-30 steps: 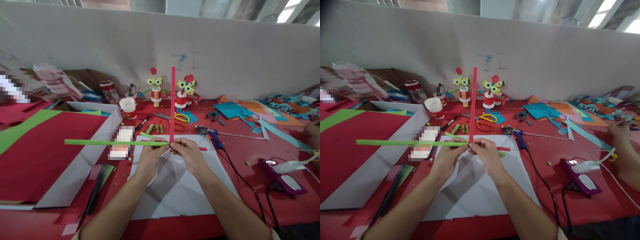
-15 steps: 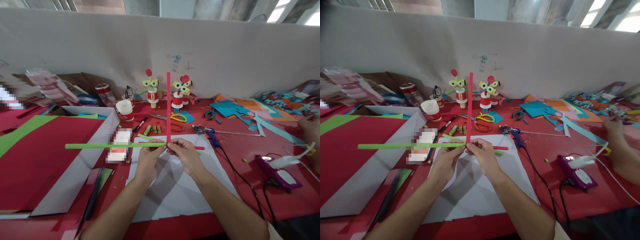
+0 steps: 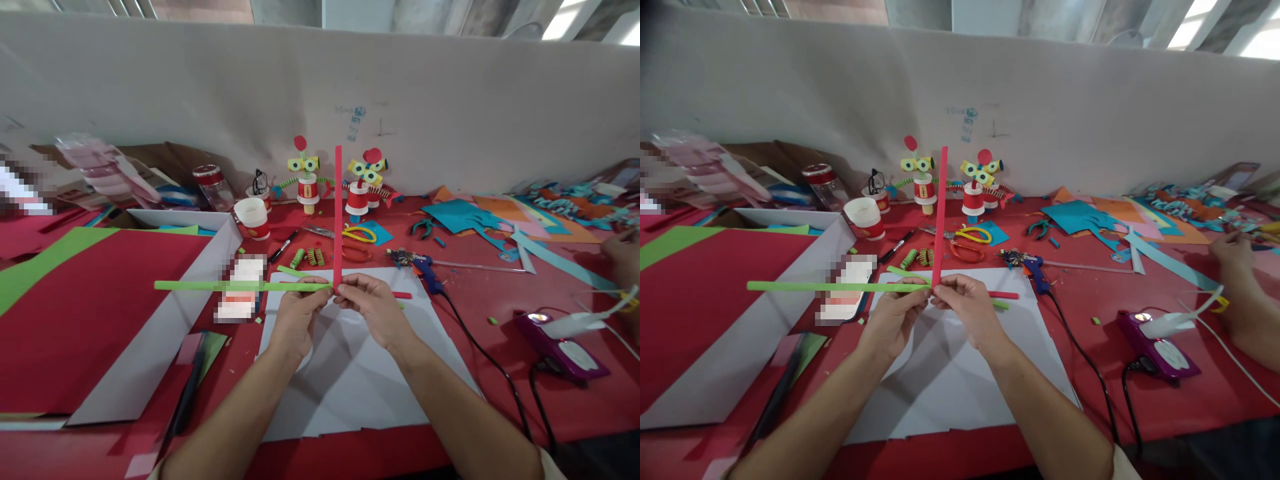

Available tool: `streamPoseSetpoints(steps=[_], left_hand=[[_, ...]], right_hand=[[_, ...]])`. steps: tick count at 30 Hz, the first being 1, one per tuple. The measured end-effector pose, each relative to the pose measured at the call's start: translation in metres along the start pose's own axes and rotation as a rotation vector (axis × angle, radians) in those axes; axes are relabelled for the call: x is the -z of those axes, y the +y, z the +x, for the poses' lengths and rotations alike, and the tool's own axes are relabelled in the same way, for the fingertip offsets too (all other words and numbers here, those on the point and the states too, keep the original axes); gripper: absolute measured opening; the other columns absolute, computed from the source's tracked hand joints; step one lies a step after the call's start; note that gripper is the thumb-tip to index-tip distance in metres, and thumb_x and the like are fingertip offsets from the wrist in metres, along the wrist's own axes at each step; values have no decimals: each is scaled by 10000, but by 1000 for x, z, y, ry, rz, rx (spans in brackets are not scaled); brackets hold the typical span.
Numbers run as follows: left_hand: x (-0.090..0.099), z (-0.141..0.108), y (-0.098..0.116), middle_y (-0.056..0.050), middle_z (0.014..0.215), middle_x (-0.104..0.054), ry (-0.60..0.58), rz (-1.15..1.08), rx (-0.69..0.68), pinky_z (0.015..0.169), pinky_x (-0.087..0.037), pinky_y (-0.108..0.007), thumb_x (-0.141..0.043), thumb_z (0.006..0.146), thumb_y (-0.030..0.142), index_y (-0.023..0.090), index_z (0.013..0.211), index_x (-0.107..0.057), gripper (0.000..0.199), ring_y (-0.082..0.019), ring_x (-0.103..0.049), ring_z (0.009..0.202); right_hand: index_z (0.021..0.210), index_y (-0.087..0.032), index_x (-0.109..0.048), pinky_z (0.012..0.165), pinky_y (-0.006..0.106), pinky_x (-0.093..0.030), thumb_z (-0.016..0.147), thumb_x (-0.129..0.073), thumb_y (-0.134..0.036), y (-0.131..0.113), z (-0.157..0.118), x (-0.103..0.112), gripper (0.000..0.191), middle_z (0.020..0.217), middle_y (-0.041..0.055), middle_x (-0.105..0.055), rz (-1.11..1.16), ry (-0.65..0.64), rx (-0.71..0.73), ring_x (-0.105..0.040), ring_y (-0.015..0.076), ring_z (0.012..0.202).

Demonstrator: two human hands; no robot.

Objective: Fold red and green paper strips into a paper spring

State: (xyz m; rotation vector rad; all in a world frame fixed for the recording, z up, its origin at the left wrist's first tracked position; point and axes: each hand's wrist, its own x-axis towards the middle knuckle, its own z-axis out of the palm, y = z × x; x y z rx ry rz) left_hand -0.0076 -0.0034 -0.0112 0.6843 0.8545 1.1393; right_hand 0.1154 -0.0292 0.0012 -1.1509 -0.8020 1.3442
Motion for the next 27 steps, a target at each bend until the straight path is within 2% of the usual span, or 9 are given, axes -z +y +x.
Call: streamPoseSetpoints(steps=[4,8,10,14,21,27], left_hand=[[0,-2,-1,46,617,-553,-10,44,-19,603,-393,-219,-739,555,125,160,708,-594,214,-78,-505,597],[1,-3,4,10,703,-620,-112,94,-31,688,-430,-248,-724,576,127,169,738,-621,196,-118,-568,707],[2,-2,7,2,706,-635,-127,129,-55,700,-437,-258,-700,602,130,174,749,-636,166,-126,-577,715],[5,1,7,-1,682,-637,-79,154,-80,678,-437,-260,-684,618,155,173,713,-642,105,-115,-568,661],[6,4,-4,30,630,-597,-56,56,40,540,-370,-207,-802,505,207,166,727,-623,288,-69,-502,535],[4,4,-7,37,560,-564,-19,110,-28,519,-343,-203,-821,493,268,154,694,-639,294,-67,-462,508]], right_hand=[[687,-176,-674,612,269,-445,623,-729,-291,1,0,-1,142,606,-9,-636,-83,48,24,-564,111,580],[671,-171,-666,603,263,-432,615,-730,-282,1,2,1,140,585,-10,-633,-86,67,19,-559,106,566],[665,-169,-661,595,257,-424,614,-732,-280,1,4,3,142,582,-10,-634,-88,74,24,-558,104,565],[656,-165,-657,578,246,-412,594,-738,-275,3,5,3,151,577,-14,-631,-71,71,2,-546,95,546],[644,-164,-657,539,238,-396,581,-732,-296,9,5,0,165,545,-26,-604,-99,75,35,-521,98,520],[657,-185,-696,536,257,-411,571,-741,-293,21,9,3,146,582,-11,-627,-144,49,124,-525,128,538]])
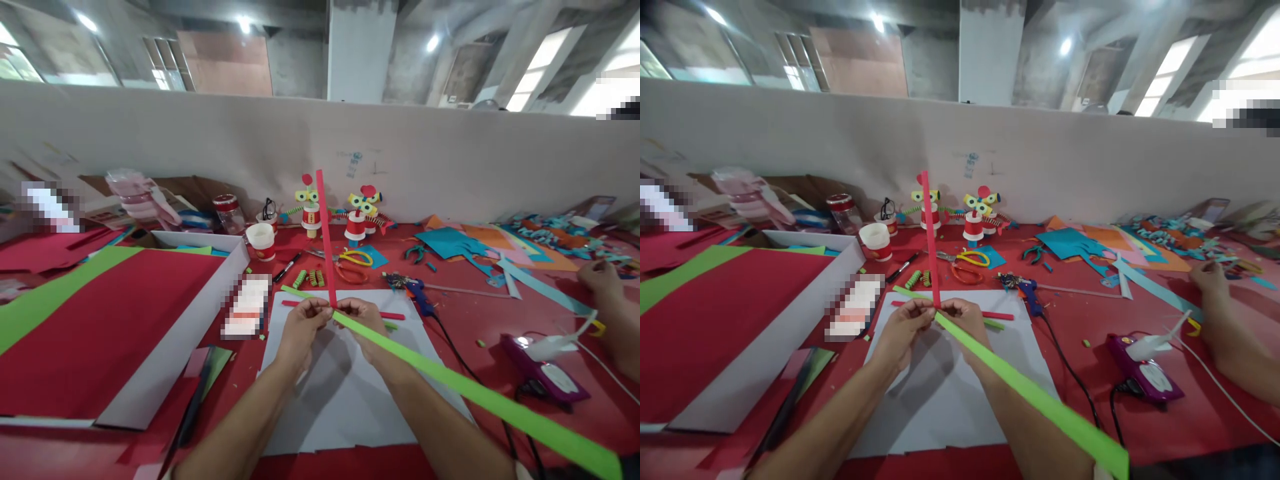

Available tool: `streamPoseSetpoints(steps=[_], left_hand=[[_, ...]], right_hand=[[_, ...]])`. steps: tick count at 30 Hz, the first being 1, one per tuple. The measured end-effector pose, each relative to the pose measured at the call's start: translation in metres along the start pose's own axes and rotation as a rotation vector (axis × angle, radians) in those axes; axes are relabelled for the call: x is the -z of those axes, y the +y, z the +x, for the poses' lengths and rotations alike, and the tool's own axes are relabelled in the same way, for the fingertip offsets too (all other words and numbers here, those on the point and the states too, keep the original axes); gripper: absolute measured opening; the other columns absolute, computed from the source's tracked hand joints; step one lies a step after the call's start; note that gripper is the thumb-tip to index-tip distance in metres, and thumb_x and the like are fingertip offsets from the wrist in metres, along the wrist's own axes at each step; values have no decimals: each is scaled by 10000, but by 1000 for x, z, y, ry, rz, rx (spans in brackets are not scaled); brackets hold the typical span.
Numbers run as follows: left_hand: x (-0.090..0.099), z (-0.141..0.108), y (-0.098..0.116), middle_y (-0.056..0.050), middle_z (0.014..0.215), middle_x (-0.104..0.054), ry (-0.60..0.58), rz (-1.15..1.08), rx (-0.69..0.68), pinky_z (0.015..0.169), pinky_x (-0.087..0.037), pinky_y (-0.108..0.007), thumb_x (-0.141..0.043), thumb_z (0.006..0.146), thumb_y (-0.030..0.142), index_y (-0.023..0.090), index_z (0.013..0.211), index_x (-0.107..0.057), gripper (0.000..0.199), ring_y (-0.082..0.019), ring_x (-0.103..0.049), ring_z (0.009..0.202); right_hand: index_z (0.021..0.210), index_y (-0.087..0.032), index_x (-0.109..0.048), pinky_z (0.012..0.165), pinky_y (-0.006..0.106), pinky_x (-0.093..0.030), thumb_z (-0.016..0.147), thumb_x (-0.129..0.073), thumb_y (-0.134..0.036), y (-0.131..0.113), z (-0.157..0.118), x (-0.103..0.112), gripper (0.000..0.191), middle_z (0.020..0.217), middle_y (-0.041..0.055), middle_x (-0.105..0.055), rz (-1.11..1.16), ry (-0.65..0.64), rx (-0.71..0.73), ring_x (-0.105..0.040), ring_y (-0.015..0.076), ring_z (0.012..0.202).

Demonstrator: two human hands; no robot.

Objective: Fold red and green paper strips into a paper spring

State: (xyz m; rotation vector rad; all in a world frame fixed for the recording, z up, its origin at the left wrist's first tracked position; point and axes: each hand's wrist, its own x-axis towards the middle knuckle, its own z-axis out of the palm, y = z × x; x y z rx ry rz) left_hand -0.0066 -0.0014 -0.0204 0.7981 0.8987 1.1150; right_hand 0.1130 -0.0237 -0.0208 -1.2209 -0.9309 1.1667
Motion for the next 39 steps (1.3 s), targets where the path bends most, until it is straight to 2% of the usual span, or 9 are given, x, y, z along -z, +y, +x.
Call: streamPoseSetpoints(steps=[4,8,12,15,22,26,29,34,39], left_hand=[[1,0,-2,21,608,-596,-3,11,-24,565,-376,-214,-795,526,264,156,720,-655,263,-85,-504,559],[-1,-1,-1,14,651,-611,-30,-17,-41,613,-404,-231,-752,584,261,165,741,-656,208,-100,-521,597],[-2,-2,-1,11,653,-609,-29,-32,-41,635,-405,-244,-738,603,273,168,737,-662,187,-110,-514,612],[-2,-1,-2,8,681,-621,-22,-45,-53,674,-405,-247,-731,617,271,170,761,-672,186,-112,-525,648],[-2,-3,3,10,667,-621,-31,-83,-33,674,-414,-252,-732,609,224,169,708,-665,132,-108,-536,640],[0,-3,8,5,647,-629,-34,-30,-6,651,-420,-250,-746,595,194,162,667,-661,116,-105,-547,620],[3,-2,10,-22,669,-662,-45,11,21,693,-446,-277,-762,595,207,152,693,-686,135,-122,-576,646],[5,0,11,-36,683,-676,-89,6,27,697,-461,-281,-780,593,221,144,705,-699,158,-131,-596,664],[5,0,12,-16,663,-665,-111,-31,42,668,-466,-258,-798,573,203,147,713,-686,188,-120,-600,647]], right_hand=[[681,-188,-716,596,280,-443,599,-728,-278,1,-2,1,123,630,9,-655,-34,-39,49,-557,149,586],[745,-201,-728,642,301,-456,631,-709,-273,-3,-3,0,137,642,4,-660,-66,-80,38,-571,161,617],[792,-230,-721,686,320,-470,655,-690,-267,-9,-6,-1,146,700,-1,-680,-149,-67,24,-595,181,681],[835,-226,-711,733,324,-472,641,-705,-252,-11,-7,-2,196,771,3,-690,-103,-88,29,-606,183,745],[695,-186,-696,647,291,-457,625,-746,-284,-9,-5,-1,130,623,-12,-637,-13,-80,44,-560,142,619],[695,-183,-700,647,290,-453,626,-730,-262,-13,-3,4,109,637,-3,-654,-28,-60,30,-573,143,624],[676,-186,-692,626,276,-442,668,-689,-255,-18,-2,7,70,623,-9,-640,-79,-88,48,-568,135,615],[680,-183,-693,625,266,-432,720,-651,-298,-20,-2,10,129,632,-7,-631,-78,-123,54,-553,122,611],[668,-179,-671,604,256,-431,706,-668,-326,-21,-2,9,152,621,-10,-620,-55,-102,32,-545,115,592]])
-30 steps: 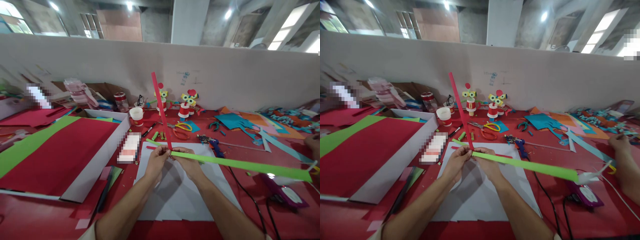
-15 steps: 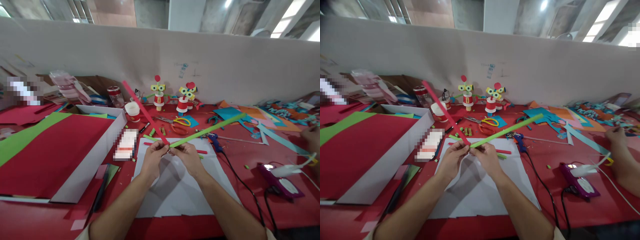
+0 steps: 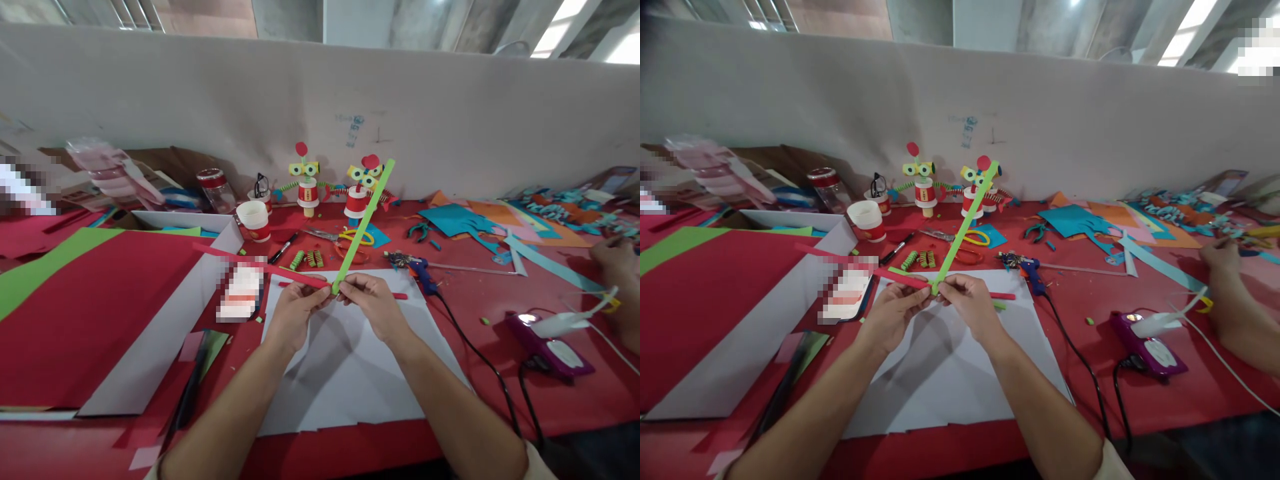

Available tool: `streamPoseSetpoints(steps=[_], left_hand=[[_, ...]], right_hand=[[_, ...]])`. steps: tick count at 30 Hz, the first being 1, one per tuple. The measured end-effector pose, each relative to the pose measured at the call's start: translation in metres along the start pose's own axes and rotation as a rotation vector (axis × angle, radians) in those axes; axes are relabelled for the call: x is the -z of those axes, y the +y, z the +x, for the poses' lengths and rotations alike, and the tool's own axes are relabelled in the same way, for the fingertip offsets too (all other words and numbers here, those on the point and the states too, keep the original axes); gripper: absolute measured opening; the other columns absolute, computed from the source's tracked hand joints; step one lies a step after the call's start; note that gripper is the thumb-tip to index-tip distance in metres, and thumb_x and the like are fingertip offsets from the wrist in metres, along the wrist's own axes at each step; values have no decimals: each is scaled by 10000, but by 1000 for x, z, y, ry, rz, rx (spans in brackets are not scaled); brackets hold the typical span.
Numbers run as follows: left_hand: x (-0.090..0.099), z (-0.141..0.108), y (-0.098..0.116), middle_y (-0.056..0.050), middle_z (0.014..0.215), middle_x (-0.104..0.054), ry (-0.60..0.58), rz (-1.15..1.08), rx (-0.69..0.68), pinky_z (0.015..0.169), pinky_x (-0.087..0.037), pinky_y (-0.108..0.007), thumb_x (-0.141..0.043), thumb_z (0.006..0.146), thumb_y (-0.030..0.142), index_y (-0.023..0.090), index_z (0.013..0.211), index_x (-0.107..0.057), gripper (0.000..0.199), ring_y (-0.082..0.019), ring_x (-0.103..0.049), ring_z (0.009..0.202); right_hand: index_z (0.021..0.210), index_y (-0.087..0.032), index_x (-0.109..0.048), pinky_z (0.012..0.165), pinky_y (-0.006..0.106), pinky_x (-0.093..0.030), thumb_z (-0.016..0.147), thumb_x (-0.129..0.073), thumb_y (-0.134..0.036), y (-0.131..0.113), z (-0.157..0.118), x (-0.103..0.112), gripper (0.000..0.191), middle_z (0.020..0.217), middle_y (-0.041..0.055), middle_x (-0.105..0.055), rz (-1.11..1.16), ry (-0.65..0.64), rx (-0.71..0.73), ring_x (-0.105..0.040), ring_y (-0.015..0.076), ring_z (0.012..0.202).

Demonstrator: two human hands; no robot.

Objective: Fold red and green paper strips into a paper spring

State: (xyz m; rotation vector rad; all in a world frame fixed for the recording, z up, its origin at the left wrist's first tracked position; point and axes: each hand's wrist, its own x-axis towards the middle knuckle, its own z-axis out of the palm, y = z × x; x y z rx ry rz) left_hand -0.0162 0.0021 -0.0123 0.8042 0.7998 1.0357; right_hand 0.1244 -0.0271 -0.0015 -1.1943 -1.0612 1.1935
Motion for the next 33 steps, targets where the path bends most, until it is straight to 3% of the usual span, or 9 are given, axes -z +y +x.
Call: streamPoseSetpoints(steps=[7,14,19,25,33], left_hand=[[-2,-2,2,-23,662,-672,-18,27,43,663,-468,-246,-801,563,200,139,695,-691,183,-115,-598,651],[-3,-3,0,-18,674,-674,-42,25,5,665,-464,-240,-780,606,195,142,715,-700,145,-111,-601,657],[-3,-1,-3,-6,664,-674,38,-38,-55,661,-469,-233,-783,601,185,149,707,-703,138,-99,-595,636],[-6,-2,-3,-2,639,-677,97,-93,-87,670,-472,-231,-792,559,159,154,659,-697,138,-103,-598,638],[-2,-2,-4,-17,636,-668,59,-26,-22,644,-462,-241,-784,589,209,142,640,-697,121,-106,-585,621]], right_hand=[[693,-178,-677,568,256,-439,725,-660,-334,4,4,5,160,590,-6,-614,-108,1,52,-551,121,565],[647,-175,-658,562,247,-433,679,-709,-365,1,2,4,200,558,-18,-600,34,1,-34,-541,105,546],[694,-173,-671,603,266,-465,690,-690,-434,-2,1,0,262,636,10,-648,157,-5,-83,-586,118,581],[726,-181,-687,601,274,-488,636,-747,-323,1,-3,-8,179,654,5,-667,-16,56,32,-603,136,601],[686,-160,-711,591,257,-496,599,-769,-293,2,0,-5,169,604,12,-671,105,48,-108,-604,117,562]])
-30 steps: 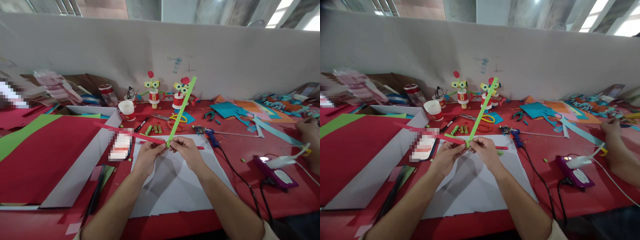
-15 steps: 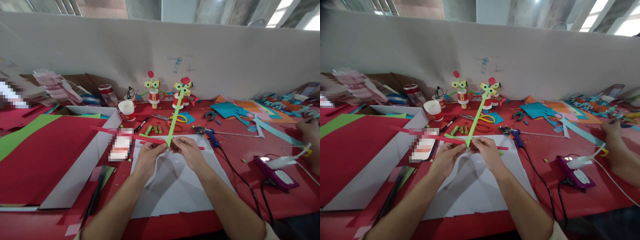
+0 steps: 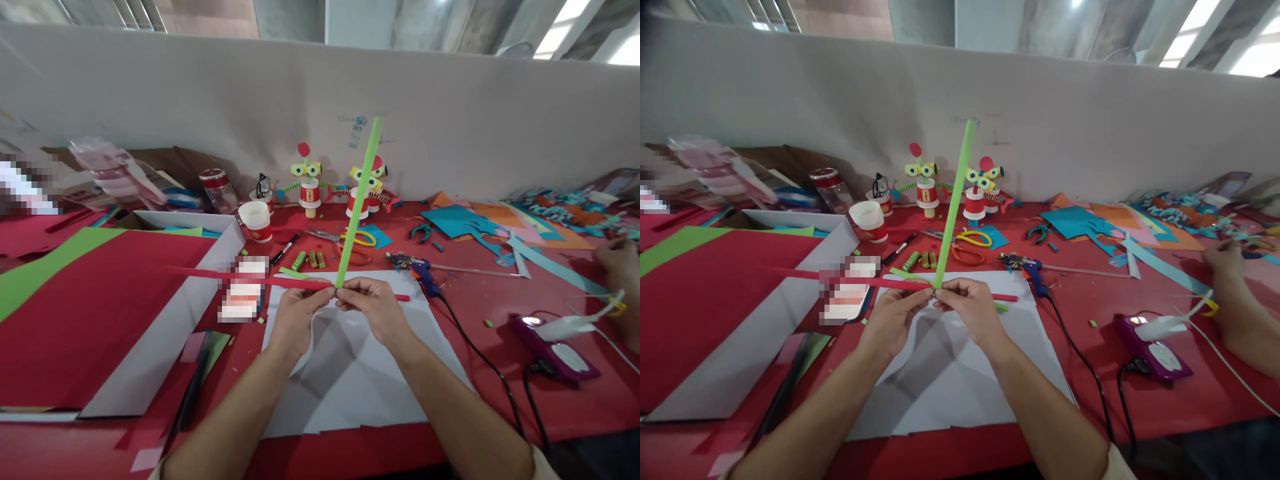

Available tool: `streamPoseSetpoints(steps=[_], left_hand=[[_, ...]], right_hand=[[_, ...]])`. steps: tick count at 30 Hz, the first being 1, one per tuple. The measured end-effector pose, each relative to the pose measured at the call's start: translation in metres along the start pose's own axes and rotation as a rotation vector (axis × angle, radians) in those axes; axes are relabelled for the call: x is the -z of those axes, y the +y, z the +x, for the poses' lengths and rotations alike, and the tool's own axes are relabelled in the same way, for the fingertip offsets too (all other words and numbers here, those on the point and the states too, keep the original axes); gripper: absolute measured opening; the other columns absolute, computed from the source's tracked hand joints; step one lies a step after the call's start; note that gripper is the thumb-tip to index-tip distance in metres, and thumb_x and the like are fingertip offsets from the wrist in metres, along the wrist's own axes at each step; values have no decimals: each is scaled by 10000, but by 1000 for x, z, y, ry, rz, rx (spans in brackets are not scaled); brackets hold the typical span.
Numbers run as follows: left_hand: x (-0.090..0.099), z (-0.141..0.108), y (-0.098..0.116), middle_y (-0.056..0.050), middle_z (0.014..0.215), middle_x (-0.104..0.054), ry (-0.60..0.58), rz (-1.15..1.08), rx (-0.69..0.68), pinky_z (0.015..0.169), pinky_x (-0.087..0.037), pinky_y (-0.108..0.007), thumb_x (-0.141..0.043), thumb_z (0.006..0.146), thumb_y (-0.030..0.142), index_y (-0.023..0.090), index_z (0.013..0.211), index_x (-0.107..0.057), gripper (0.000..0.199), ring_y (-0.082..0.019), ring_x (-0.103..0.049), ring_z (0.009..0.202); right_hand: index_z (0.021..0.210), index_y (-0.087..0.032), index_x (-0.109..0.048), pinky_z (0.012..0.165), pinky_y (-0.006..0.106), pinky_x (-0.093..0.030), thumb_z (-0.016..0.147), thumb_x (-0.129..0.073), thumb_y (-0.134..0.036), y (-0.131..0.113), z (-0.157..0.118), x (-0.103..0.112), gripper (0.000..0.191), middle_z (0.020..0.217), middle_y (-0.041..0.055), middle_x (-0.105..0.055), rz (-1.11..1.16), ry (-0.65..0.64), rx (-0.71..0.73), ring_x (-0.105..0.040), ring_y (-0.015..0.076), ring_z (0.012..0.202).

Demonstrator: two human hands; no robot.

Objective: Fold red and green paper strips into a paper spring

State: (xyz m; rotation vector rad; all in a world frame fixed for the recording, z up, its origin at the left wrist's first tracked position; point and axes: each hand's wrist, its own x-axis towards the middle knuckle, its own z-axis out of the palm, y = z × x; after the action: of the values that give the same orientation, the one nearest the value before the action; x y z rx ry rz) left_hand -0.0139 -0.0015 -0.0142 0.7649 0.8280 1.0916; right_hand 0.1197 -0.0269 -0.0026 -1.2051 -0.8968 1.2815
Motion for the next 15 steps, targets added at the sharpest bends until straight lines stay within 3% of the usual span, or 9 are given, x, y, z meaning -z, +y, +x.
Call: streamPoseSetpoints(steps=[4,15], left_hand=[[1,1,2,-1,597,-640,13,0,9,614,-449,-239,-792,576,209,146,638,-686,138,-95,-561,582],[-2,1,1,6,577,-645,41,-33,-30,598,-452,-219,-796,566,195,154,619,-681,133,-89,-569,563]], right_hand=[[675,-159,-713,603,257,-498,587,-780,-306,0,-1,1,183,614,15,-676,66,-8,-35,-607,112,560],[737,-174,-706,657,290,-513,643,-750,-348,3,-2,-4,203,654,8,-668,47,3,88,-608,128,609]])
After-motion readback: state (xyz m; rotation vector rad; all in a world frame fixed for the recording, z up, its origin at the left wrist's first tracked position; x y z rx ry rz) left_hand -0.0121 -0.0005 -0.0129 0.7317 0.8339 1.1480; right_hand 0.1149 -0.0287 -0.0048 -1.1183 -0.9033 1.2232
